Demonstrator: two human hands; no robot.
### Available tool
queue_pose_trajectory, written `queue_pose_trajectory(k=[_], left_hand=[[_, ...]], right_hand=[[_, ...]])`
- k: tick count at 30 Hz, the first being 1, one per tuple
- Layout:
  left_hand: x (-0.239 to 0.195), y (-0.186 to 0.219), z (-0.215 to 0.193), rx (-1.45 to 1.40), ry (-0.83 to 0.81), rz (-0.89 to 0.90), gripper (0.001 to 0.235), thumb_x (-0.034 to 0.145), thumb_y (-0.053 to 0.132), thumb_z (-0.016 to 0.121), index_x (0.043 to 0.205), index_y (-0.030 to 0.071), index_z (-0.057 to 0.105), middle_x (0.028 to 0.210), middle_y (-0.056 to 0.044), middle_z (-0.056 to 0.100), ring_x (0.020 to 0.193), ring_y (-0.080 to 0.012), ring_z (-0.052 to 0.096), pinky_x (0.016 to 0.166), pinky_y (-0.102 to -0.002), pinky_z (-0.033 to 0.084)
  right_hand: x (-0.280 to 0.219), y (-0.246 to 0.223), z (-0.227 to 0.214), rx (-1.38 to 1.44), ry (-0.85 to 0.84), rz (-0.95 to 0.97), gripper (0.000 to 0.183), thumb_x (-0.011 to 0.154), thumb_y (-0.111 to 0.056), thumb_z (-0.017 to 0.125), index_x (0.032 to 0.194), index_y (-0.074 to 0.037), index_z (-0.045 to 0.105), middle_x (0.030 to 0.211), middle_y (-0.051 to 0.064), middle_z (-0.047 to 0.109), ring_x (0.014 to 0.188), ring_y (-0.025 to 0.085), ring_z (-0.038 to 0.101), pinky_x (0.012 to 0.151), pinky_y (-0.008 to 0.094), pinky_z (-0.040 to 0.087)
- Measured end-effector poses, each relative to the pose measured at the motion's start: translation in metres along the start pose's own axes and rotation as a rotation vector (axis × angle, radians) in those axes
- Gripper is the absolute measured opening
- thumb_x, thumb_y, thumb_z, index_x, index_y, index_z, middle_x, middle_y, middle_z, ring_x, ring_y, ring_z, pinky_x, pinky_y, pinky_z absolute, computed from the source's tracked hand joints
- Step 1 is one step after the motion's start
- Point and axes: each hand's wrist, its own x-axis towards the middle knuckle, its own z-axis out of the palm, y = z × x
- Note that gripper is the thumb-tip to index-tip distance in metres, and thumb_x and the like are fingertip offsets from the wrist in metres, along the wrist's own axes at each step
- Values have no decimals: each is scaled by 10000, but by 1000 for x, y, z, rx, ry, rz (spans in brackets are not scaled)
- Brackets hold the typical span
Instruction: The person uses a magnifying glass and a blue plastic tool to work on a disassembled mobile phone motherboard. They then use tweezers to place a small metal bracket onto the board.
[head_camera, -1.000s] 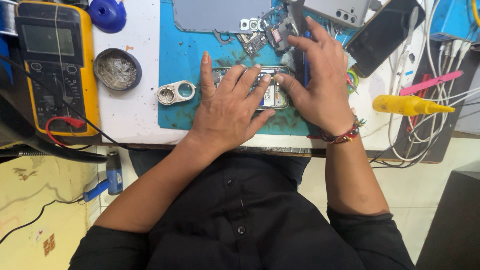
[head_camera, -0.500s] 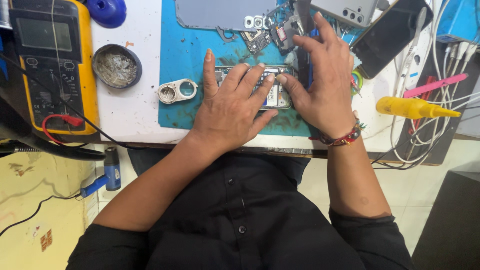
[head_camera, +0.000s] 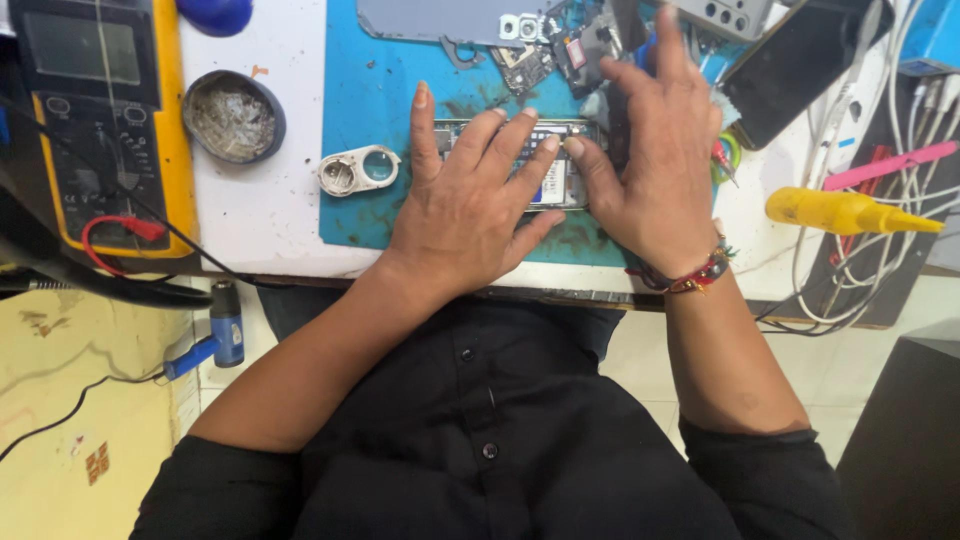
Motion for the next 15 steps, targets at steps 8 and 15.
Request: queue_pose_trajectory(k=[8,15], left_hand=[[2,-1,0,-7,17,7,599,1009,554,684,1426,125,678,1475,-123,565,1369,-289,485,1211,-723,-6],[0,-1,1,-1,9,12,591,1015,543,684,1434,126,675,1482,-112,562,1374,-282,482,1219,-721,-6]], right_hand=[[-19,-10,-14,-107,138,-94,307,935,-6,746,1230,-95,745,1259,70,686,1052,280,616,940,398,484],[-22,-18,-10,-190,41,-171,354,901,-62,741,1252,-106,752,1172,31,663,994,268,579,882,398,467]])
